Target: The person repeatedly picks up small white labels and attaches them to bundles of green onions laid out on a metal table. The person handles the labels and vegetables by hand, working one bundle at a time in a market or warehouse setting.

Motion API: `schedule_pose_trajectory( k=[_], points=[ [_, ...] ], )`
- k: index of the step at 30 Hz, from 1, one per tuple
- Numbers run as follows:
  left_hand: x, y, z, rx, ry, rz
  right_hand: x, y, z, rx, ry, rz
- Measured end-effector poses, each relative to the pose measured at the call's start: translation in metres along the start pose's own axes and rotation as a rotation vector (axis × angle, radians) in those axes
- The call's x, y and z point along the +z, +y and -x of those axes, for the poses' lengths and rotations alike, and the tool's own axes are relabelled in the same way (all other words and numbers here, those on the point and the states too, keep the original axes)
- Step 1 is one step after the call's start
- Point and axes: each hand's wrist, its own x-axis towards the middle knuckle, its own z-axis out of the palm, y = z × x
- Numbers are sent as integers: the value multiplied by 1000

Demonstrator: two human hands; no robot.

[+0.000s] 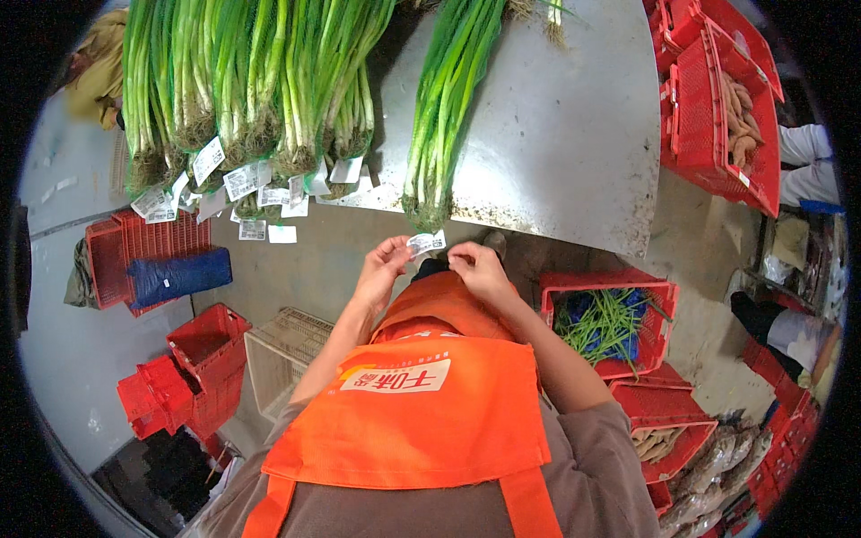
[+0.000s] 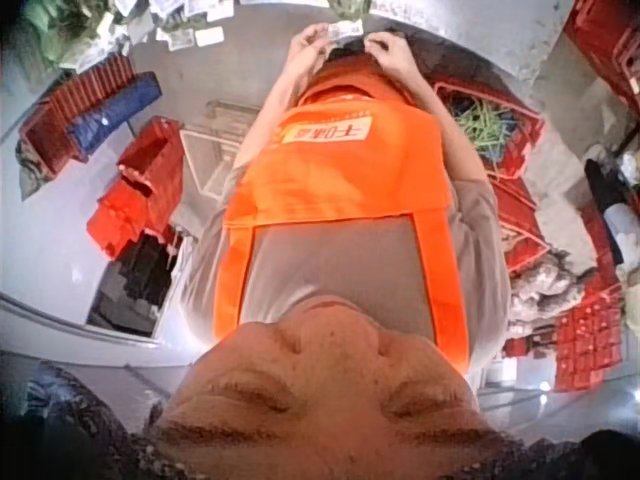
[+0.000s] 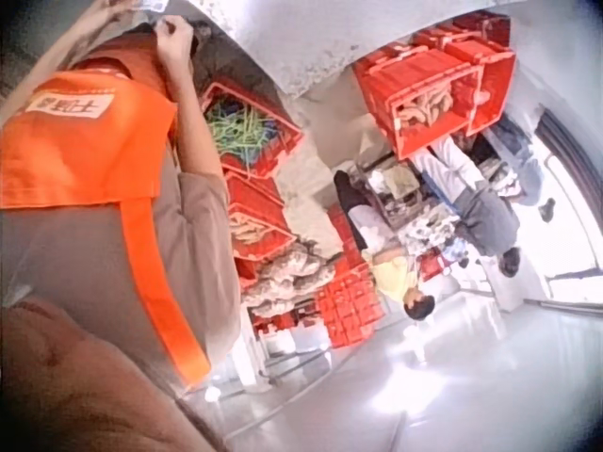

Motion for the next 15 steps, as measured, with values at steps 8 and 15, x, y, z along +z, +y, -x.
schedule_pose_trajectory(
  k=[8, 15],
  points=[
    [1, -7, -3, 404, 161, -286, 2, -29, -5, 220, -81, -109],
    [12, 13, 18, 977, -8, -891, 6, -23, 1, 131, -78, -156]
  ],
)
